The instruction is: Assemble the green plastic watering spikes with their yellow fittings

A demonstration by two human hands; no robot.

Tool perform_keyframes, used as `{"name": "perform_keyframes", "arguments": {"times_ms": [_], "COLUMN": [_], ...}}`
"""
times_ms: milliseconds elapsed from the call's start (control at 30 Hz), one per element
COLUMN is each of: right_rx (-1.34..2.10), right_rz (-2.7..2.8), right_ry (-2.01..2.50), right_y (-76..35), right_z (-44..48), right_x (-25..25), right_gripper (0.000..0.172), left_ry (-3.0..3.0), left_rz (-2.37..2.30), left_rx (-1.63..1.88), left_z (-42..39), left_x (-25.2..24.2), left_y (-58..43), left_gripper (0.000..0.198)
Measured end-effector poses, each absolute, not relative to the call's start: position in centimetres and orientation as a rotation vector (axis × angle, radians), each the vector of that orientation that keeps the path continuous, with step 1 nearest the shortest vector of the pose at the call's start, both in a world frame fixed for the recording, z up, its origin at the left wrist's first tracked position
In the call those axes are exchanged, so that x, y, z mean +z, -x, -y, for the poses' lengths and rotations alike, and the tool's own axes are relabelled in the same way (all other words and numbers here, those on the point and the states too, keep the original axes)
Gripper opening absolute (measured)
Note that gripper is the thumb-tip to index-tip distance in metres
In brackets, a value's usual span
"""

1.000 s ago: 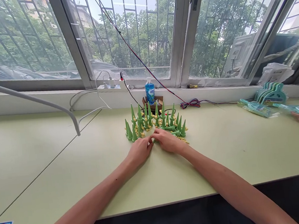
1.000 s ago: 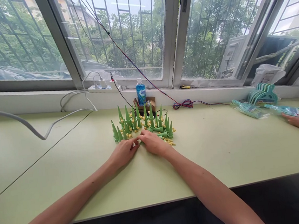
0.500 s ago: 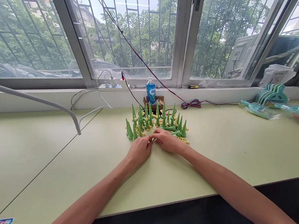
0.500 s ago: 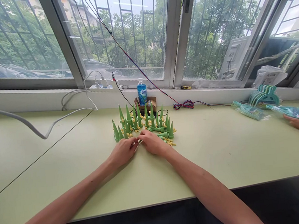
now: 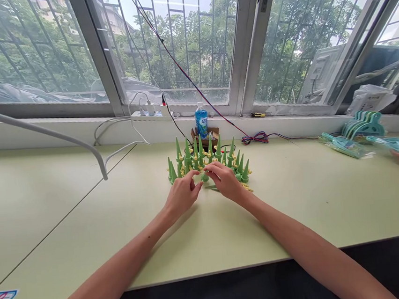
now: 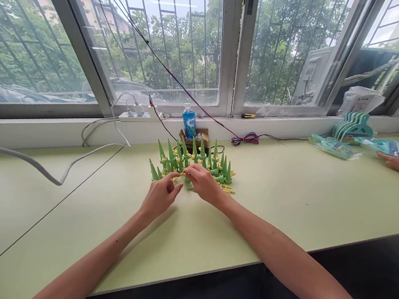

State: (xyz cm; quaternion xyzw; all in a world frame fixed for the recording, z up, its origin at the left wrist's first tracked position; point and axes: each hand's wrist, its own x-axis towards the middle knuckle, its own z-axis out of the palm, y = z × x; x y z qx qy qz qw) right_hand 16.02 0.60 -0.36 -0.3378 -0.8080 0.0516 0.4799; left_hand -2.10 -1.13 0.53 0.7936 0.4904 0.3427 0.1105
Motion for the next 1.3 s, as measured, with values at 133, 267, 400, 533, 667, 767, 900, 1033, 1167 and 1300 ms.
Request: {"name": "perform_keyframes", "arguments": {"times_ms": [133, 267, 400, 533, 667, 767, 900, 1033, 1167, 1300], "right_rx": [0.131, 0.167, 0.178, 0.171, 0.141, 0.051, -0.004, -0.016, -0.011, -0.023], "right_rz": [1.943, 1.940, 1.913, 1.825, 1.931, 2.177, 2.396, 2.455, 2.498, 2.490], "right_ry": [0.796, 0.784, 0.766, 0.824, 0.925, 1.033, 1.086, 1.108, 1.125, 1.127], "right_y": [-15.7, -15.4, -15.0, -14.7, -14.5, -14.3, -13.9, -13.7, -13.6, -13.8], "right_z": [0.0, 0.6, 0.9, 0.6, -0.2, -0.5, -0.6, -0.5, -0.4, -0.4], "right_x": [-0.1, 0.2, 0.1, -0.3, -1.0, -1.5, -1.9, -1.8, -1.6, -1.4], "right_gripper": [0.018, 0.017, 0.016, 0.022, 0.025, 0.020, 0.023, 0.028, 0.027, 0.025], "left_ry": [-2.355, -2.392, -2.395, -2.337, -2.201, -2.152, -2.160, -2.170, -2.183, -2.217], "left_rz": [-1.406, -1.351, -1.347, -1.384, -1.437, -1.448, -1.451, -1.445, -1.442, -1.415], "left_rx": [0.965, 0.937, 0.948, 1.130, 1.400, 1.535, 1.552, 1.528, 1.481, 1.372], "left_z": [1.1, 1.1, 1.1, 1.0, 1.0, 1.2, 1.3, 1.4, 1.4, 1.4], "left_x": [0.5, 0.6, 0.8, 1.6, 2.7, 3.2, 3.2, 2.9, 2.6, 2.3], "left_y": [2.1, 2.0, 2.1, 2.4, 2.8, 2.9, 2.8, 2.5, 2.4, 2.3], "left_gripper": [0.032, 0.030, 0.023, 0.016, 0.016, 0.017, 0.018, 0.018, 0.017, 0.022]}}
